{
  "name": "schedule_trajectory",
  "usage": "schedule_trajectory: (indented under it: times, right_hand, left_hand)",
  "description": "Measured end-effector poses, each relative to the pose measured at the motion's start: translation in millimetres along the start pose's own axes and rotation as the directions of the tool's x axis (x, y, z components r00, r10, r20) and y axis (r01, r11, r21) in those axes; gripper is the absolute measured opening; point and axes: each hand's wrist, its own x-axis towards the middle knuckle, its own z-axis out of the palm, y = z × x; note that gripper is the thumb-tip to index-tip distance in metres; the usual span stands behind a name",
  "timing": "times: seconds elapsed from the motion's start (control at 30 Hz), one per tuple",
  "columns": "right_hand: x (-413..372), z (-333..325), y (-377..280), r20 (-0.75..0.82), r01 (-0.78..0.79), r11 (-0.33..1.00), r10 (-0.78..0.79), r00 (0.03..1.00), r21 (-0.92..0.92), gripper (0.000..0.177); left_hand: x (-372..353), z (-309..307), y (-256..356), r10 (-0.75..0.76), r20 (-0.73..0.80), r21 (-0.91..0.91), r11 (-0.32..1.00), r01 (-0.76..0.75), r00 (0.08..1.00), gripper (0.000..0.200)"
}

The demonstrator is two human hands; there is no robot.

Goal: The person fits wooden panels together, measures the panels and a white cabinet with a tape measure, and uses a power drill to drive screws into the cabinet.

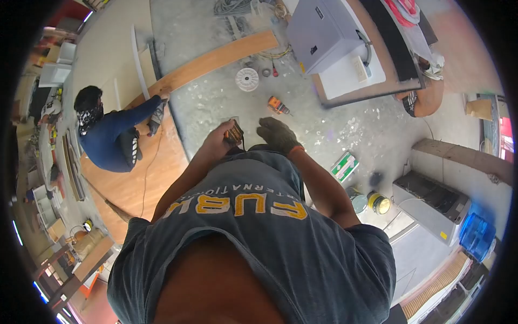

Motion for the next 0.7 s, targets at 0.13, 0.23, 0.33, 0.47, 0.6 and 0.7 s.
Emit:
schedule_trajectory:
  times: [0.13,0.23,0.33,0.47,0.6,0.7]
  right_hand:
    - [85,-25,-7,0.091,0.428,0.843,-0.423,0.902,-0.327,0.027]
    - [143,-37,-5,0.093,0.348,0.846,-0.34,0.936,-0.405,0.021]
    - [184,-40,15,0.134,0.171,0.942,-0.137,0.981,-0.289,0.023]
    - [236,-31,46,-0.015,-0.527,0.839,0.534,0.845,0.135,0.019]
    - [290,-61,36,-0.029,-0.63,0.753,0.646,0.763,0.191,0.021]
    - [316,-85,-43,0.103,-0.651,0.326,0.842,0.53,0.686,0.027]
  left_hand:
    - [74,-6,45,-0.205,-0.124,-0.296,0.942,0.161,0.971,0.024]
    - [136,-35,82,-0.275,-0.095,-0.33,0.916,0.23,0.957,0.024]
    - [192,-62,116,-0.443,-0.172,-0.338,0.865,0.37,0.88,0.024]
    - [304,-116,183,-0.463,-0.164,-0.226,0.877,0.424,0.871,0.023]
    - [387,-148,268,-0.437,-0.252,-0.12,0.9,0.42,0.864,0.03]
    - [403,-136,325,-0.454,-0.229,-0.157,0.89,0.427,0.861,0.033]
